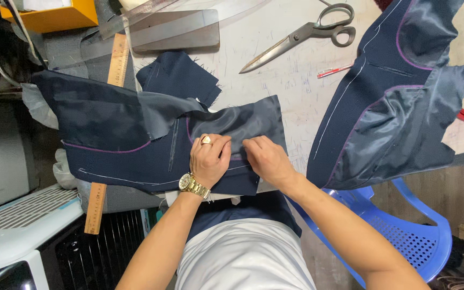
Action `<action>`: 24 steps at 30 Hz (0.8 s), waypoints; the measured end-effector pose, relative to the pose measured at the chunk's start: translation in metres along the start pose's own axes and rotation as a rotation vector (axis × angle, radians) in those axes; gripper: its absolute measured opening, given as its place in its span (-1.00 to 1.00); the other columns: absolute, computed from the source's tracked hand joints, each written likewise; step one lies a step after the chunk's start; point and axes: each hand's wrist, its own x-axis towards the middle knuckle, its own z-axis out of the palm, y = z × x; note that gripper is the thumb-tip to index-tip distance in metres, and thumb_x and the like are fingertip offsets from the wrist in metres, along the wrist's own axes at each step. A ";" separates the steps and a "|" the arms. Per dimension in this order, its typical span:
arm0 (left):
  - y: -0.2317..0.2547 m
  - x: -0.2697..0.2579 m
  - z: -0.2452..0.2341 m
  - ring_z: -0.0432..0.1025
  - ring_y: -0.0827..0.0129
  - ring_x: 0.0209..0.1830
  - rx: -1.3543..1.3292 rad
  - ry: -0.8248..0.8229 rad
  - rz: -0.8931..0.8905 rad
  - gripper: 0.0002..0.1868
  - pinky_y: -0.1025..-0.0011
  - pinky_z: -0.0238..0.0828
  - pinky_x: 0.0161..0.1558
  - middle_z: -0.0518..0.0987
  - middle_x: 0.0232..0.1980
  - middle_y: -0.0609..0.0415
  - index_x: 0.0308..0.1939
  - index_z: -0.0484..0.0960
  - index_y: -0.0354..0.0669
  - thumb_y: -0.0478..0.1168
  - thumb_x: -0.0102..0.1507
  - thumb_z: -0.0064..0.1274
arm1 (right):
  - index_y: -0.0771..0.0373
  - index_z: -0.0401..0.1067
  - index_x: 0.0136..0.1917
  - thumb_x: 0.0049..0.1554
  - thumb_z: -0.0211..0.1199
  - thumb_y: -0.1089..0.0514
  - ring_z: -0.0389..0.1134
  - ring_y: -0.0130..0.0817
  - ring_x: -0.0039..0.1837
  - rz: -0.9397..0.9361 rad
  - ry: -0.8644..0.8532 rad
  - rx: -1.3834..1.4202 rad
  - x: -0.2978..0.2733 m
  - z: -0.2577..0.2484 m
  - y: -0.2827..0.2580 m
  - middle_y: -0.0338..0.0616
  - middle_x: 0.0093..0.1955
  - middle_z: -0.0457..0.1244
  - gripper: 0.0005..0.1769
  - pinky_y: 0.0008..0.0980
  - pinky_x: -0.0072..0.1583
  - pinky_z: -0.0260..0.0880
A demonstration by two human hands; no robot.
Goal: The person marks a suit jacket component using a ruler and pen, applies chalk, and cuts the fabric along the marked lines with shears on a workbench.
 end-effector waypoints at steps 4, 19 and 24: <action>0.002 0.009 -0.001 0.46 0.21 -0.30 -0.003 0.007 -0.013 -0.94 0.32 0.34 -0.30 0.53 -0.29 0.16 -0.18 0.70 -0.03 -0.27 0.28 0.15 | 0.08 0.49 0.10 0.16 0.30 0.16 0.46 -0.31 -0.05 0.288 -0.019 0.416 0.001 -0.013 0.011 -0.25 -0.17 0.36 -0.79 -0.30 -0.12 0.53; 0.025 0.038 -0.039 0.54 0.14 0.01 0.037 -0.243 0.366 -0.90 -0.31 0.08 0.30 0.63 -0.16 0.03 -0.32 0.54 -0.08 -0.21 0.29 0.07 | 0.12 0.55 0.10 0.25 0.28 0.31 0.45 -0.31 0.04 0.355 0.296 0.503 0.029 -0.052 0.038 -0.25 -0.01 0.44 -0.82 -0.39 0.04 0.49; -0.002 -0.002 -0.017 0.42 0.26 -0.20 0.106 -0.558 0.301 -0.71 0.05 0.19 0.10 0.49 -0.37 0.19 -0.09 0.63 0.06 -0.18 0.09 0.16 | 0.18 0.54 0.10 0.15 0.35 0.24 0.45 -0.13 0.02 0.136 -0.036 0.485 0.032 -0.034 0.019 -0.11 -0.12 0.42 -0.77 -0.17 0.06 0.52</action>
